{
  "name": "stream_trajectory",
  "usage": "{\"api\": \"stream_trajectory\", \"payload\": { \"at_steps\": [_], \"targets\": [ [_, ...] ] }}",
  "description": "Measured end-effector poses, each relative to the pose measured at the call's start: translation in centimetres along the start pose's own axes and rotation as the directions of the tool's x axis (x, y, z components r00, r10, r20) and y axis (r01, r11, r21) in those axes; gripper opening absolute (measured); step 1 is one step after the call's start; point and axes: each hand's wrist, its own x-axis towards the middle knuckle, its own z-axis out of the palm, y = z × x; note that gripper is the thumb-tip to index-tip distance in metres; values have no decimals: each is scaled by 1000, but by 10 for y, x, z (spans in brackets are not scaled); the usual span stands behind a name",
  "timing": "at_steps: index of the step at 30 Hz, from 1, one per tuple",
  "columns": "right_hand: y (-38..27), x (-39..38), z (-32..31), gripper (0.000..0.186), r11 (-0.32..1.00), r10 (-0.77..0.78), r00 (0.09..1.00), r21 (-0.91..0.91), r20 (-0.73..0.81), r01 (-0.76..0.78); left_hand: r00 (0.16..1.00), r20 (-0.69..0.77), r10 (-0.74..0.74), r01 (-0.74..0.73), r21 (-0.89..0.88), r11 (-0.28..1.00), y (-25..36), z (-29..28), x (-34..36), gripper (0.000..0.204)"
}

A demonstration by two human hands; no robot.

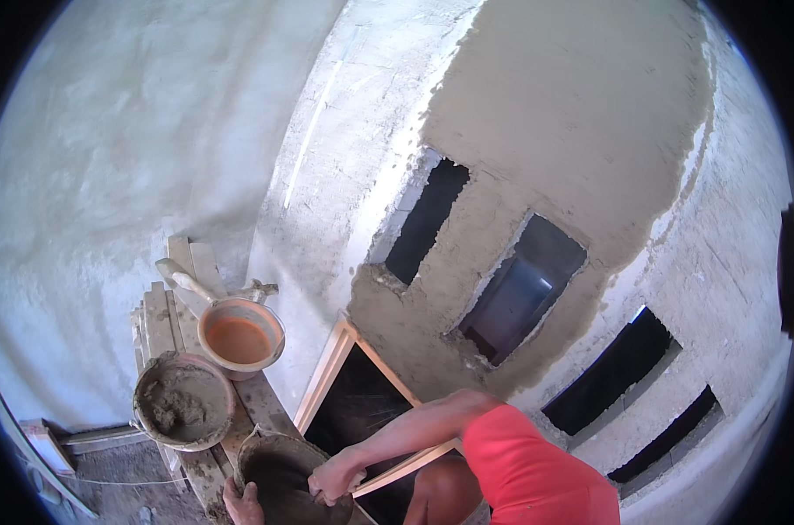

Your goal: The person applies plaster to a wall using a trowel and then uses a long wooden board to level and smooth the surface.

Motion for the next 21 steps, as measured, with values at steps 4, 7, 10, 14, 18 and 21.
{"api": "stream_trajectory", "payload": {
  "at_steps": [4,7,10,14,18,21],
  "targets": [
    [-26,-65,-32,31,962,80,994,268,-69,-59,1000,3,-1,1,-9,1000,11,0,-10,48],
    [4,-39,-21,27,973,-189,873,-205,-449,105,998,63,-30,27,51,998,39,-3,-16,45],
    [-8,-10,-2,26,875,-76,869,-450,-489,-177,998,-57,-8,13,86,996,29,-4,-18,45],
    [-18,-5,26,20,894,-112,947,-447,-302,-37,998,-59,0,16,273,962,31,-6,-23,51],
    [-34,-29,12,20,974,-26,964,-225,-265,-35,993,69,-91,85,93,992,43,-6,-22,54],
    [-8,-8,26,20,948,13,966,-305,-257,-94,995,-82,-50,60,118,991,28,-1,-17,49]
  ]
}}
